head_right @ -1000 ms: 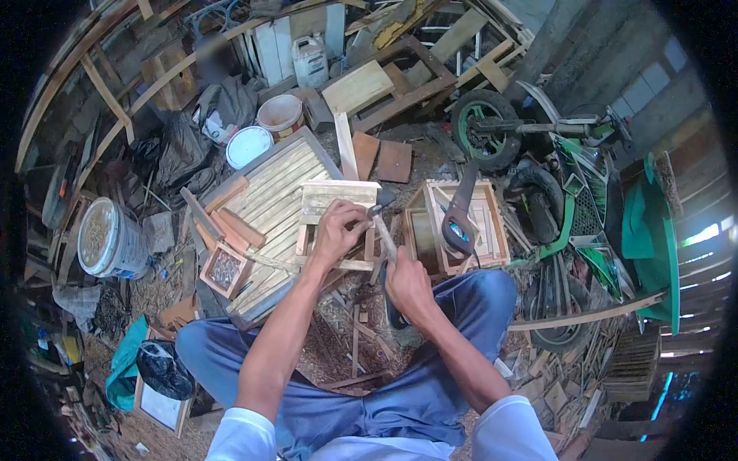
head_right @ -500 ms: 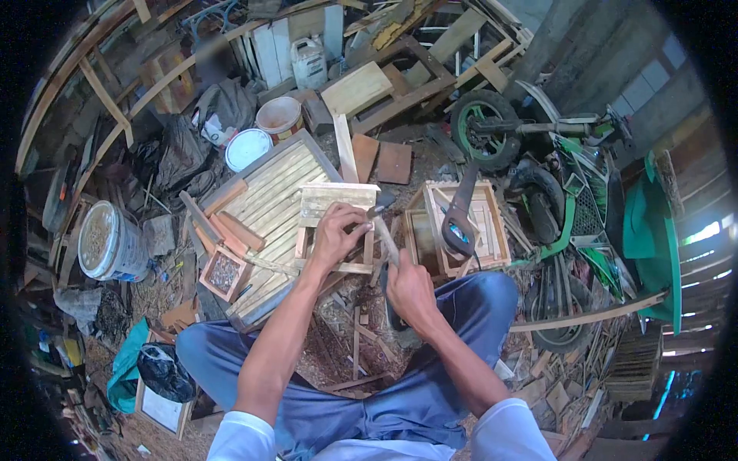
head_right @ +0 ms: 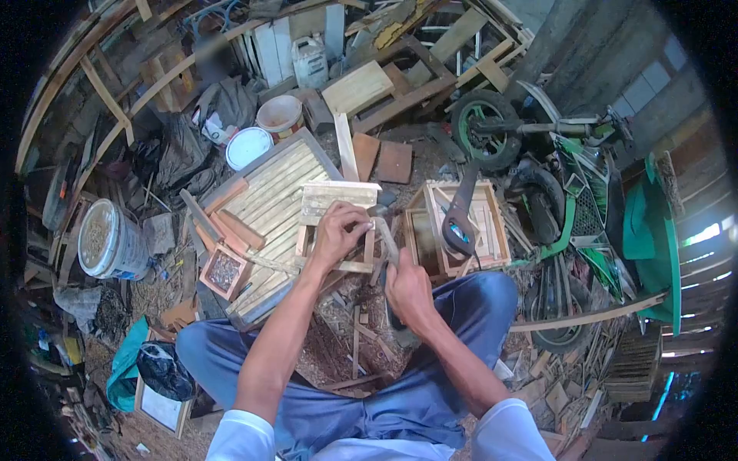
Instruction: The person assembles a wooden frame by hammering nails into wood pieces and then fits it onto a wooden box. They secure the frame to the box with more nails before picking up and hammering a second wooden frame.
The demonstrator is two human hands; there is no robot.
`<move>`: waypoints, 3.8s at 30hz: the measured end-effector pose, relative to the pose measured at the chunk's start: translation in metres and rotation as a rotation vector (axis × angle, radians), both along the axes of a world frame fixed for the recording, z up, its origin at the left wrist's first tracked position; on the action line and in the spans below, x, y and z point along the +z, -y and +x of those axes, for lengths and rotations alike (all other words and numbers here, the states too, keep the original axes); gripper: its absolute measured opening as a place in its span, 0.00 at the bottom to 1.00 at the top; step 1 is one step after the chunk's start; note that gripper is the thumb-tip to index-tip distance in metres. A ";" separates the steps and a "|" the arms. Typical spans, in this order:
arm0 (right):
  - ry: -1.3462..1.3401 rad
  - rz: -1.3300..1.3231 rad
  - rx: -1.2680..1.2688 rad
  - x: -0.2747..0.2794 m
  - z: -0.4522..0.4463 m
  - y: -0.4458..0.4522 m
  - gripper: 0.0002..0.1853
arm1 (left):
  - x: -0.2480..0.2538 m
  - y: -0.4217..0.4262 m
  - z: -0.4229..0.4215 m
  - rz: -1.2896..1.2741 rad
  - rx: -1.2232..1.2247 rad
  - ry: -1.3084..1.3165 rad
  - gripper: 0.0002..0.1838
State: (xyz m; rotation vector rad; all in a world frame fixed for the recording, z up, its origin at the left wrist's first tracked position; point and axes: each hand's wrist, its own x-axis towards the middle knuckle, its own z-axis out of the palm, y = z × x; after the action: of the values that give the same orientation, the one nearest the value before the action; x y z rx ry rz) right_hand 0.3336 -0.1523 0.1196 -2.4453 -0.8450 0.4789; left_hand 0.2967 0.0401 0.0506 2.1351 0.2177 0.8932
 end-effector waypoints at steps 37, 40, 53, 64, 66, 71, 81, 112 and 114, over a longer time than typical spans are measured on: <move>-0.092 0.153 -0.119 0.009 -0.008 0.003 0.13 | 0.004 -0.002 0.000 -0.006 -0.005 -0.021 0.08; -0.037 0.039 -0.042 -0.004 -0.005 0.008 0.13 | 0.003 0.001 -0.001 -0.001 -0.009 -0.047 0.08; -0.006 -0.014 -0.016 -0.010 0.001 0.003 0.12 | -0.005 0.005 -0.003 -0.004 -0.024 -0.021 0.08; -0.011 -0.006 -0.029 -0.006 -0.001 0.000 0.13 | -0.002 0.000 0.001 -0.016 -0.007 -0.008 0.07; 0.015 -0.027 -0.020 -0.005 -0.002 0.003 0.13 | -0.002 0.004 -0.003 -0.010 -0.023 -0.030 0.07; -0.040 0.060 -0.070 0.000 -0.011 0.005 0.13 | 0.002 0.000 0.000 0.007 -0.023 -0.014 0.07; -0.113 0.291 -0.214 -0.017 0.016 -0.007 0.15 | 0.001 -0.002 -0.004 0.022 -0.062 -0.027 0.10; -0.020 0.046 0.048 0.015 0.000 0.005 0.14 | 0.000 -0.007 -0.013 0.266 0.039 -0.322 0.24; 0.004 0.022 0.073 0.018 0.002 0.004 0.14 | 0.001 -0.007 -0.012 0.266 0.039 -0.312 0.24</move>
State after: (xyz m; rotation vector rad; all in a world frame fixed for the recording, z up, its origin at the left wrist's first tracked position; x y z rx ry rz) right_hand 0.3355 -0.1563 0.1372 -2.4029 -0.9385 0.4880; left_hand 0.2845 0.0476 0.0512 2.5238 0.3128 0.6329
